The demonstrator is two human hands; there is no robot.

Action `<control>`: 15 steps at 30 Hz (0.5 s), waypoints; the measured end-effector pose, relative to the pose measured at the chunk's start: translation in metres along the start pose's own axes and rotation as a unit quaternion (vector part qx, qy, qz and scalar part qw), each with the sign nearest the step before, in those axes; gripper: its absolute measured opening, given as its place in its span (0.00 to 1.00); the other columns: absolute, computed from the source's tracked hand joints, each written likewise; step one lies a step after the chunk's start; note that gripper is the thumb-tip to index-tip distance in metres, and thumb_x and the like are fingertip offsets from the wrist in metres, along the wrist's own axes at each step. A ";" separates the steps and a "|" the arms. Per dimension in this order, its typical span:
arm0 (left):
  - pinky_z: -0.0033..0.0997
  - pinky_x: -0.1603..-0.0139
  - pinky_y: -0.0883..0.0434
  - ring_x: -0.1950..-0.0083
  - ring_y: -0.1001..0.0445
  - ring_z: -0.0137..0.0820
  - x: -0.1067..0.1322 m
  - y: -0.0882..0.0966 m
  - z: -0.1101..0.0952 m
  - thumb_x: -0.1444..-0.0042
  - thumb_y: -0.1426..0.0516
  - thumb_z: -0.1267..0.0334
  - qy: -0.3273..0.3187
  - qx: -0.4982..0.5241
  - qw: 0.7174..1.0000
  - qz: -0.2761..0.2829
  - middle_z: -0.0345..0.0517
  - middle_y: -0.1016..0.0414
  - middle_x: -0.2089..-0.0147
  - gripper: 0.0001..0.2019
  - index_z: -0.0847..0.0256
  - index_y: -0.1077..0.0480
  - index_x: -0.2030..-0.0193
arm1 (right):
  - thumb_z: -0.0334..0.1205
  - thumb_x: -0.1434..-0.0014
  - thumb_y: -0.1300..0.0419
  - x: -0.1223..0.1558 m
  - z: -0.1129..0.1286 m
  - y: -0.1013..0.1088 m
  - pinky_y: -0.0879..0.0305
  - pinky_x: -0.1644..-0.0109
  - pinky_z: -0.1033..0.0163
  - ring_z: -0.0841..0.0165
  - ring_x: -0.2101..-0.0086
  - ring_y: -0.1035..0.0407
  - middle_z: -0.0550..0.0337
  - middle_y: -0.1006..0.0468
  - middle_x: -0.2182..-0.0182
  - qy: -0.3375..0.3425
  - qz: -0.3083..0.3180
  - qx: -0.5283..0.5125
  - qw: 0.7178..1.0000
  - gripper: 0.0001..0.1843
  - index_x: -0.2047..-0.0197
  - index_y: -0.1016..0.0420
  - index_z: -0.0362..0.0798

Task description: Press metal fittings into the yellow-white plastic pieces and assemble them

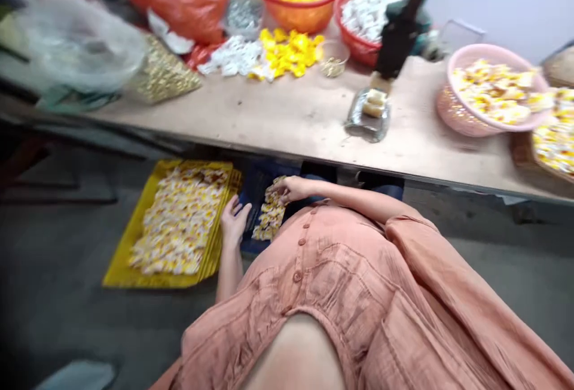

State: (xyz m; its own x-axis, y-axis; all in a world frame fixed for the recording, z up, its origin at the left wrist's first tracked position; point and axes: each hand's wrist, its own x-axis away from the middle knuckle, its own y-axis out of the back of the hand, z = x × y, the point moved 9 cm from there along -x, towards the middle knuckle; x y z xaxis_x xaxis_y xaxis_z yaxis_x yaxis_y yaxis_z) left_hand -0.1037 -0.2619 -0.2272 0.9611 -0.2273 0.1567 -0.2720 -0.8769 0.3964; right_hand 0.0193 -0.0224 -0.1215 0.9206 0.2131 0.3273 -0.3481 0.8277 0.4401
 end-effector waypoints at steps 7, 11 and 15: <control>0.49 0.39 0.15 0.43 0.13 0.43 0.031 -0.109 -0.172 0.35 0.37 0.52 -0.271 0.031 0.957 0.094 0.57 0.20 0.39 0.23 0.61 0.21 0.38 | 0.39 0.35 0.28 0.123 -0.022 0.086 0.24 0.48 0.67 0.67 0.52 0.18 0.50 0.12 0.48 0.043 -0.144 -0.159 0.976 0.27 0.34 0.20 0.44; 0.46 0.40 0.14 0.46 0.12 0.41 0.047 -0.131 -0.226 0.32 0.38 0.52 -0.328 0.017 0.935 0.136 0.53 0.17 0.42 0.20 0.60 0.20 0.40 | 0.49 0.37 0.27 0.214 -0.041 0.148 0.21 0.46 0.60 0.65 0.54 0.17 0.50 0.12 0.50 0.054 -0.293 -0.167 0.940 0.30 0.36 0.18 0.45; 0.48 0.38 0.15 0.46 0.12 0.41 0.048 -0.140 -0.240 0.32 0.38 0.51 -0.331 0.016 0.929 0.164 0.52 0.16 0.43 0.19 0.58 0.19 0.40 | 0.49 0.35 0.30 0.340 -0.067 0.243 0.19 0.47 0.57 0.64 0.56 0.16 0.51 0.12 0.53 0.033 -0.554 -0.088 0.827 0.25 0.39 0.18 0.47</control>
State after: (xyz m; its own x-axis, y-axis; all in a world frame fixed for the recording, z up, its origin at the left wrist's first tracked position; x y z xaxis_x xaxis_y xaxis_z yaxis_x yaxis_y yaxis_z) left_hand -0.0308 -0.0485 -0.0578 0.6490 -0.6855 -0.3300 -0.5637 -0.7246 0.3965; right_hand 0.2594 0.2862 0.0403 0.6676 -0.7036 -0.2434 0.7410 0.5960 0.3094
